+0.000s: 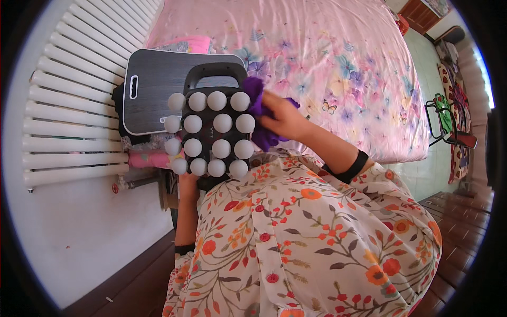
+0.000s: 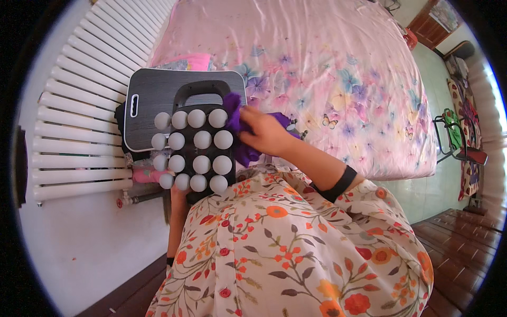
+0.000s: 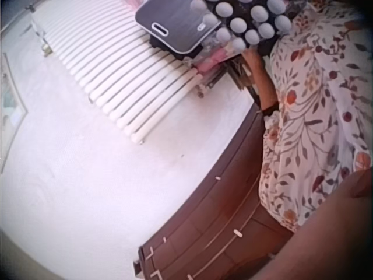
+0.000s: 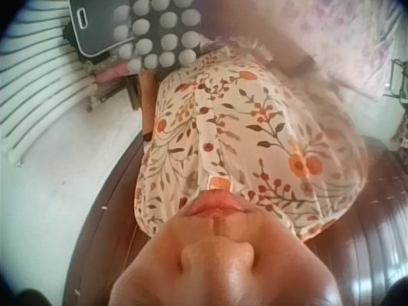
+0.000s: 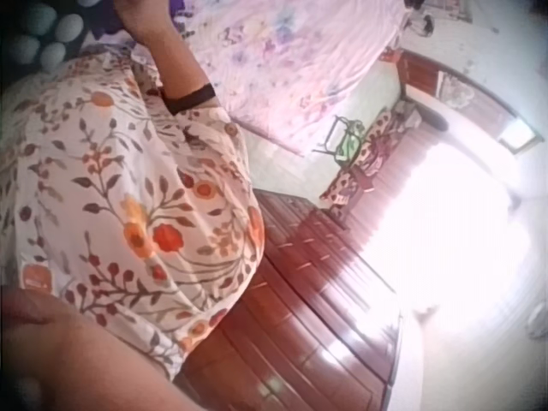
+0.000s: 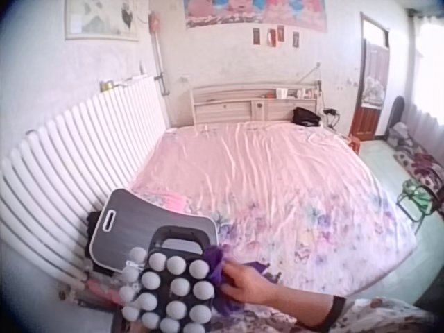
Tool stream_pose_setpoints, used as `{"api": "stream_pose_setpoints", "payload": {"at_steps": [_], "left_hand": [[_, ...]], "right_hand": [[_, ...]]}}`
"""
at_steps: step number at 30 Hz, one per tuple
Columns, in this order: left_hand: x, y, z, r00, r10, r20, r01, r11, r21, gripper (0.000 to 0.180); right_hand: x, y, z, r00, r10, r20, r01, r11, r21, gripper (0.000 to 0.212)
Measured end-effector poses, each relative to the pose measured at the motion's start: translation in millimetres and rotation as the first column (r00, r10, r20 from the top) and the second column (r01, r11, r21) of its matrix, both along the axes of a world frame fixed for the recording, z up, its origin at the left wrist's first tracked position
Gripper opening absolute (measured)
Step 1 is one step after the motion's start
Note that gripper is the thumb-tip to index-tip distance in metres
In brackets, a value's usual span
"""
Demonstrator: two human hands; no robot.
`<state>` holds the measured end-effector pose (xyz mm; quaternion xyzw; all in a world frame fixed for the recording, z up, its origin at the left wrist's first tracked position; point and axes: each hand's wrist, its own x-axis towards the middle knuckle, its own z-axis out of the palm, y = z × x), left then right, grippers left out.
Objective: Cleaning a massage device and folding clothes from a box.
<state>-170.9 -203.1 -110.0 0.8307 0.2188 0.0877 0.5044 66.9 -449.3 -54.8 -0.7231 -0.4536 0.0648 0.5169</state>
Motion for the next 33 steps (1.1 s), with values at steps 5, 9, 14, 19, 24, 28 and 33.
{"api": "stream_pose_setpoints", "payload": {"at_steps": [5, 9, 14, 19, 24, 28, 33], "left_hand": [[3, -3, 8, 0.968, 0.204, -0.145, -0.25, 0.835, -0.49, 0.033], [-1, -6, 5, 0.987, 0.159, -0.002, -0.143, 0.883, -0.447, 0.032], [-17, 5, -15, 0.985, 0.156, -0.072, -0.171, 0.925, -0.341, 0.043], [-5, -8, 4, 0.933, 0.354, 0.067, -0.28, 0.829, -0.484, 0.045], [-11, 6, 0, 0.988, 0.148, 0.036, -0.14, 0.975, -0.175, 0.041], [-1, 3, 16, 0.986, 0.163, 0.039, -0.147, 0.954, -0.262, 0.041], [8, -8, 36, 0.992, 0.125, 0.03, -0.114, 0.963, -0.243, 0.041]], "right_hand": [[-25, -3, 2, 0.996, 0.076, 0.046, -0.062, 0.965, -0.253, 0.039], [-24, -18, -12, 0.967, 0.24, -0.081, -0.247, 0.964, -0.099, 0.037], [-19, -20, -10, 0.935, 0.217, -0.281, -0.193, 0.975, 0.112, 0.035], [-23, -24, -1, 0.799, 0.254, -0.545, -0.168, 0.965, 0.203, 0.029], [-29, -23, 5, 0.76, 0.334, -0.558, -0.252, 0.942, 0.221, 0.032], [-12, -18, 29, 0.911, 0.321, -0.26, -0.324, 0.945, 0.03, 0.033], [-10, -21, 25, 0.963, 0.242, 0.115, -0.21, 0.948, -0.238, 0.037]]}}
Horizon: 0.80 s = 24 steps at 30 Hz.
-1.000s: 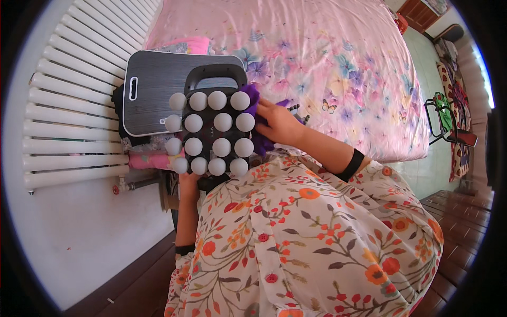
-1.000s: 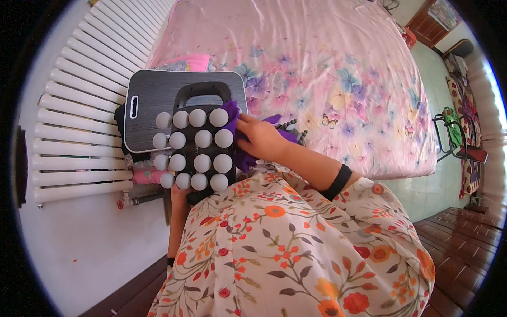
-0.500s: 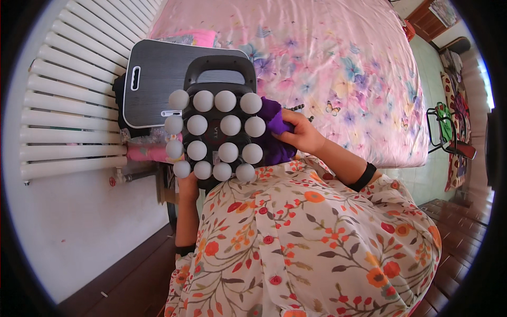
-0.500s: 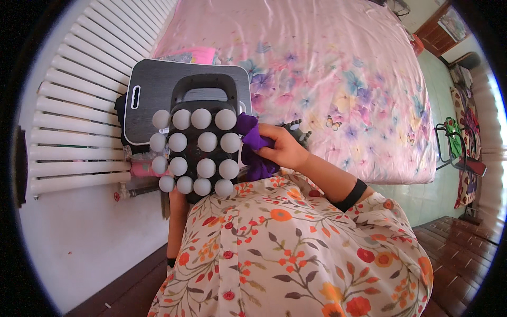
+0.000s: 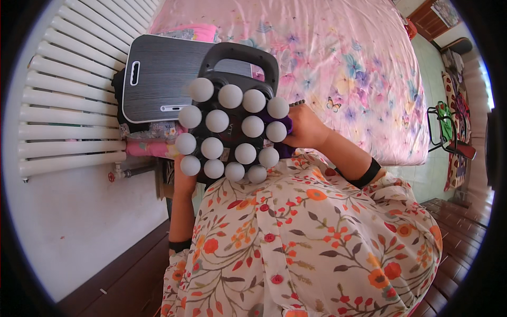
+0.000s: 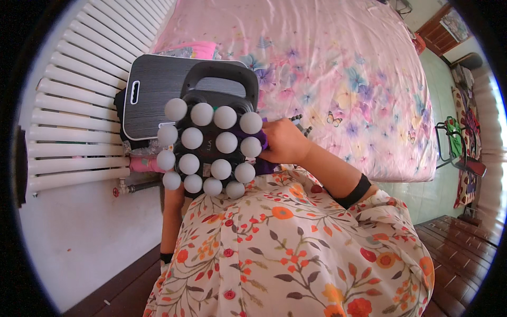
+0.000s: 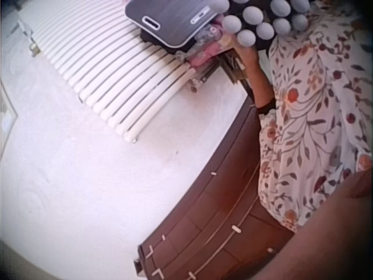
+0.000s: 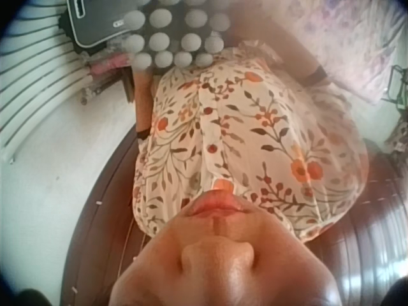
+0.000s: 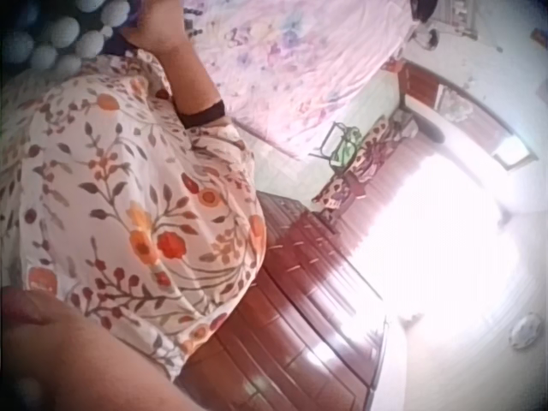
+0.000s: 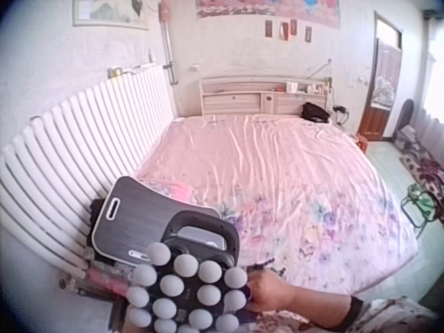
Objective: Cleaning a massage device and folding clothes from a box.
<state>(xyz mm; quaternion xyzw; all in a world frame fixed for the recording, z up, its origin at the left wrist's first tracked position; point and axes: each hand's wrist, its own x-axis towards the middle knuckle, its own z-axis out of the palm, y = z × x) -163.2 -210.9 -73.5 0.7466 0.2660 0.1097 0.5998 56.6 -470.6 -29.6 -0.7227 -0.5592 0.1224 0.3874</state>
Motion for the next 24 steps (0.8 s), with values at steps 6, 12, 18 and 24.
{"api": "stream_pose_setpoints", "payload": {"at_steps": [6, 12, 18, 24], "left_hand": [[17, -4, 29, 0.995, -0.079, -0.058, 0.081, 0.996, 0.04, 0.04], [16, 2, 16, 0.998, -0.069, -0.011, 0.068, 0.993, -0.093, 0.042], [13, 6, 9, 0.999, -0.025, 0.037, 0.032, 0.983, -0.18, 0.041], [11, 5, 16, 0.999, -0.039, 0.032, 0.046, 0.962, -0.271, 0.04]], "right_hand": [[-32, -11, -34, 0.879, -0.163, -0.449, 0.28, 0.937, 0.208, 0.034], [-40, -20, -48, 0.42, -0.061, -0.905, 0.361, 0.926, 0.106, 0.027], [-24, -11, -24, 0.391, 0.034, -0.92, 0.298, 0.941, 0.162, 0.027], [-6, 4, -9, 0.924, 0.094, -0.371, 0.037, 0.943, 0.332, 0.031]]}}
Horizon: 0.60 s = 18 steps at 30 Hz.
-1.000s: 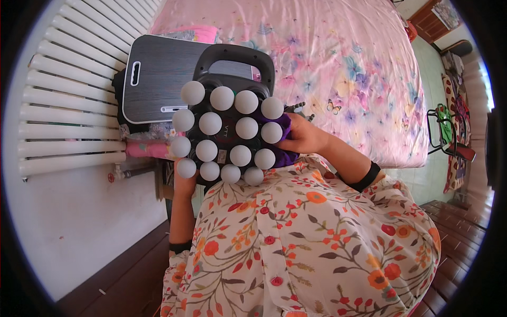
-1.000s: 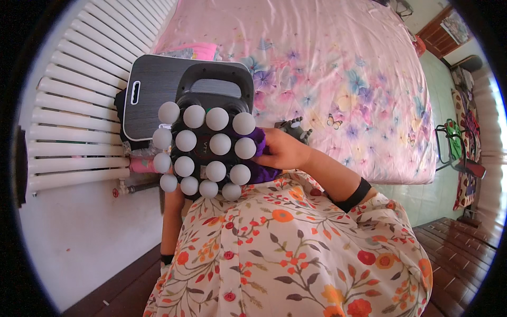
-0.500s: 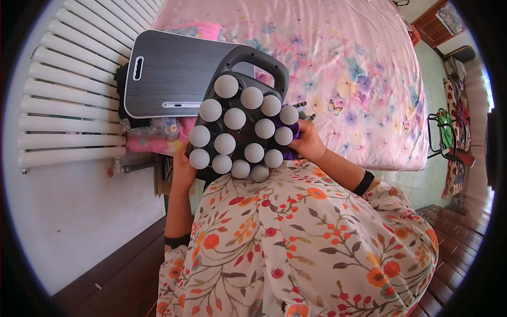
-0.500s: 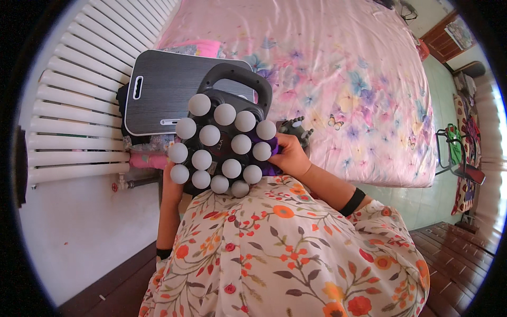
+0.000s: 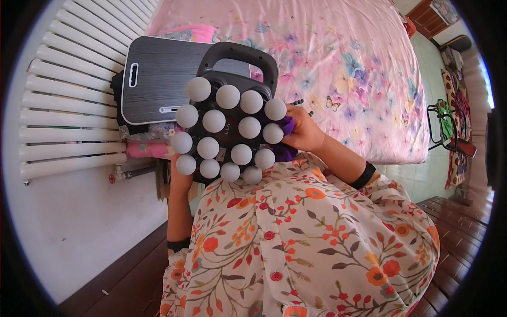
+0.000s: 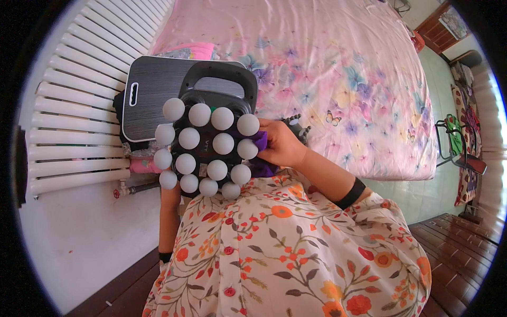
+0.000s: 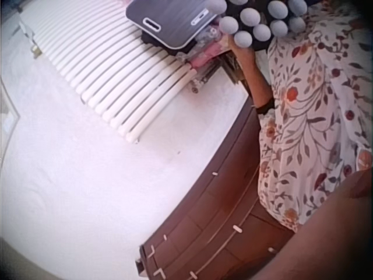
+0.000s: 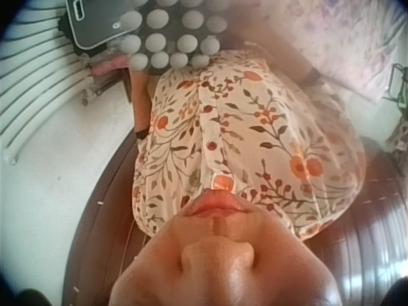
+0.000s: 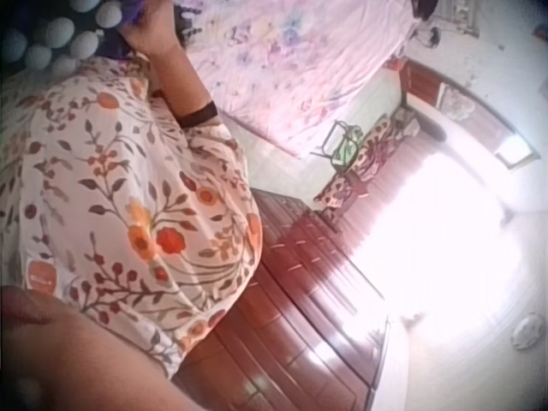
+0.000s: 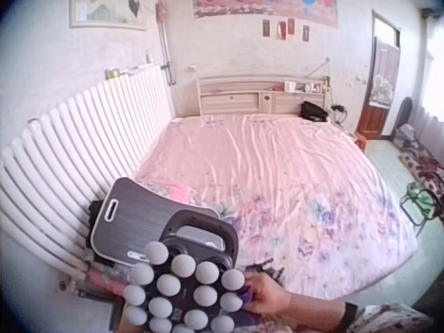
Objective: Cleaning a massage device and folding clothes from a box.
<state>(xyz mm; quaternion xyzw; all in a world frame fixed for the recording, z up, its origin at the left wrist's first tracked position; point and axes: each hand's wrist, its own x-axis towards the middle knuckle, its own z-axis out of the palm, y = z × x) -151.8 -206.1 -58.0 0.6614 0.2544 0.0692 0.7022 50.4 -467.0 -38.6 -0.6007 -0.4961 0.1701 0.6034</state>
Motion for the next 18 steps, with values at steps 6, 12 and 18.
{"api": "stream_pose_setpoints", "payload": {"at_steps": [6, 12, 18], "left_hand": [[5, -12, 9, 0.995, 0.008, -0.098, 0.006, 0.989, 0.146, 0.041], [-2, -1, -12, 0.999, 0.006, -0.036, -0.003, 0.997, 0.079, 0.044], [-3, 2, -20, 0.995, 0.097, 0.016, -0.097, 0.994, 0.043, 0.042]], "right_hand": [[-16, -2, -27, 0.913, -0.179, -0.367, 0.151, 0.983, -0.104, 0.028], [-21, -12, -51, 0.643, -0.208, -0.737, 0.11, 0.977, -0.181, 0.021], [-9, -3, -29, 0.862, -0.402, -0.31, 0.283, 0.887, -0.364, 0.02]]}}
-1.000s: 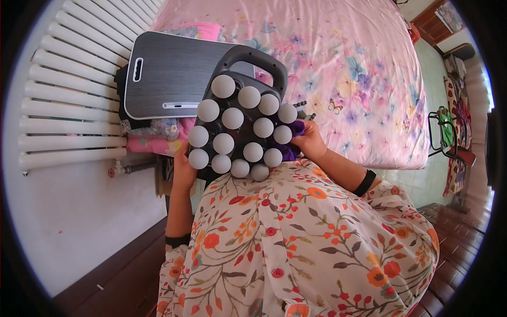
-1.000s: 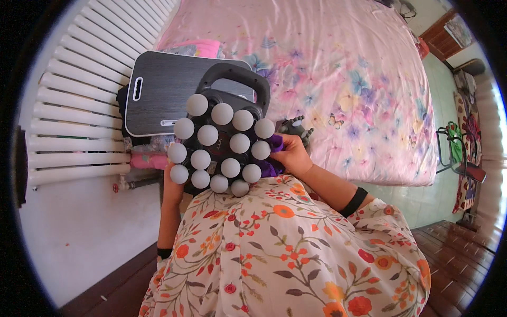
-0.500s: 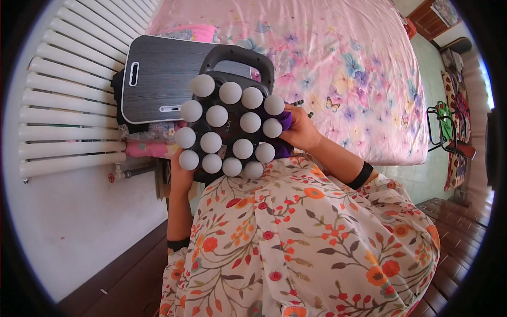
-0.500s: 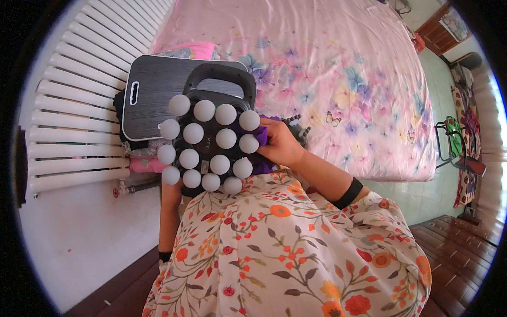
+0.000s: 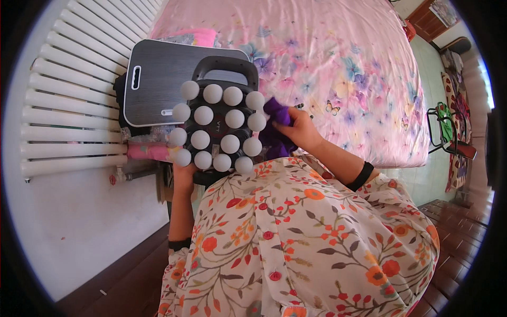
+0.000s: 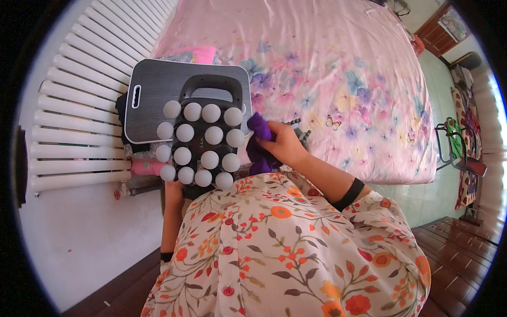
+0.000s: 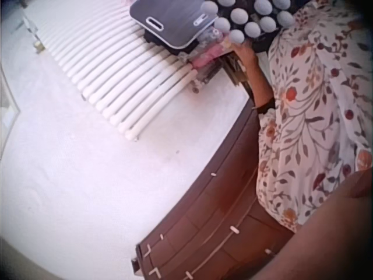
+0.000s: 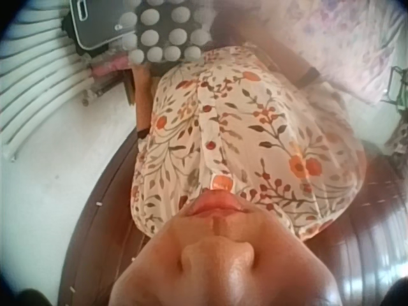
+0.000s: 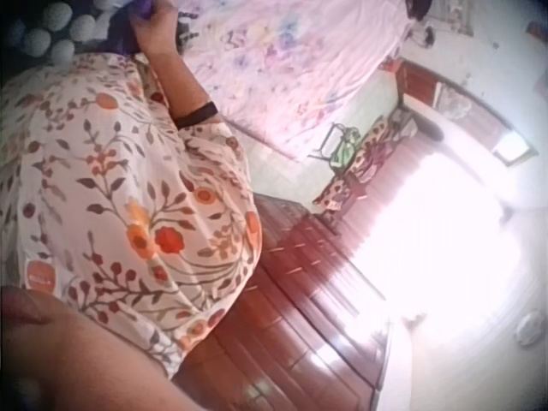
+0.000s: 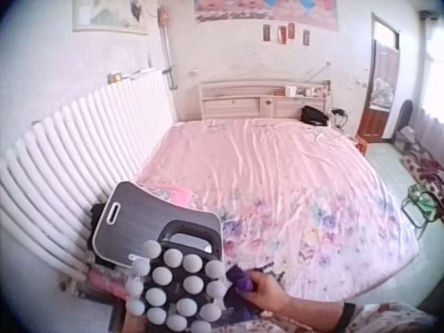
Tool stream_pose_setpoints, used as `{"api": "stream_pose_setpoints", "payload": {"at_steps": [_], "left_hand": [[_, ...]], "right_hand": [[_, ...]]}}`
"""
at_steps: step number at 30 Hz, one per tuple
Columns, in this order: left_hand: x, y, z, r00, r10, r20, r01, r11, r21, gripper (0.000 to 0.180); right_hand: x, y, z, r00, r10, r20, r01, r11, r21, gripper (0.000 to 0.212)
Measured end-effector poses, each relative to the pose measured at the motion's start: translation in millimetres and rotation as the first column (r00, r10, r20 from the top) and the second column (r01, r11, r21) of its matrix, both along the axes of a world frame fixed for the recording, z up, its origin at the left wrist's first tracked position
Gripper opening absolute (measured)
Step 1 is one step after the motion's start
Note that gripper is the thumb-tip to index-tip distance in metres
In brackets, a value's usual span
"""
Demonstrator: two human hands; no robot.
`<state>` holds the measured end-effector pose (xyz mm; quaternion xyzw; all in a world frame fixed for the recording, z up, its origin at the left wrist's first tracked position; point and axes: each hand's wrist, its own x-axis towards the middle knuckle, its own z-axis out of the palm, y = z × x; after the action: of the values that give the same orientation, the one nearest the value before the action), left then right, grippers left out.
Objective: Cleaning a massage device and folding clothes from a box.
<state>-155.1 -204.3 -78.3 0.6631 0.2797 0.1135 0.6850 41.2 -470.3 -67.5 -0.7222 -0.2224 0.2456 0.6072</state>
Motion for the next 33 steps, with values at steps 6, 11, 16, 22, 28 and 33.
{"api": "stream_pose_setpoints", "payload": {"at_steps": [6, 11, 16, 22, 28, 33], "left_hand": [[-3, 7, -14, 0.997, -0.029, -0.07, 0.025, 0.998, -0.057, 0.041], [-1, 3, -11, 0.998, 0.037, -0.057, -0.045, 0.989, -0.138, 0.035], [-5, -5, -2, 0.997, 0.038, -0.073, -0.048, 0.99, -0.131, 0.031], [-1, 2, 3, 0.997, -0.026, -0.078, 0.027, 1.0, 0.014, 0.034], [-9, -3, -2, 0.993, -0.02, -0.115, 0.021, 1.0, 0.006, 0.032], [-5, -2, 6, 0.993, -0.063, -0.099, 0.061, 0.998, -0.018, 0.031]], "right_hand": [[1, 25, -13, 0.861, 0.338, 0.38, -0.207, 0.915, -0.346, 0.037], [-16, 11, -3, 0.714, 0.597, 0.366, -0.441, 0.789, -0.427, 0.039], [-5, 13, 1, 0.71, 0.553, 0.436, -0.543, 0.824, -0.161, 0.051], [1, 35, 13, 0.678, 0.617, 0.399, -0.558, 0.786, -0.267, 0.035], [1, 8, -6, 0.673, 0.63, 0.388, -0.584, 0.774, -0.245, 0.032], [-5, -5, -21, 0.738, 0.553, 0.387, -0.575, 0.815, -0.07, 0.038]]}}
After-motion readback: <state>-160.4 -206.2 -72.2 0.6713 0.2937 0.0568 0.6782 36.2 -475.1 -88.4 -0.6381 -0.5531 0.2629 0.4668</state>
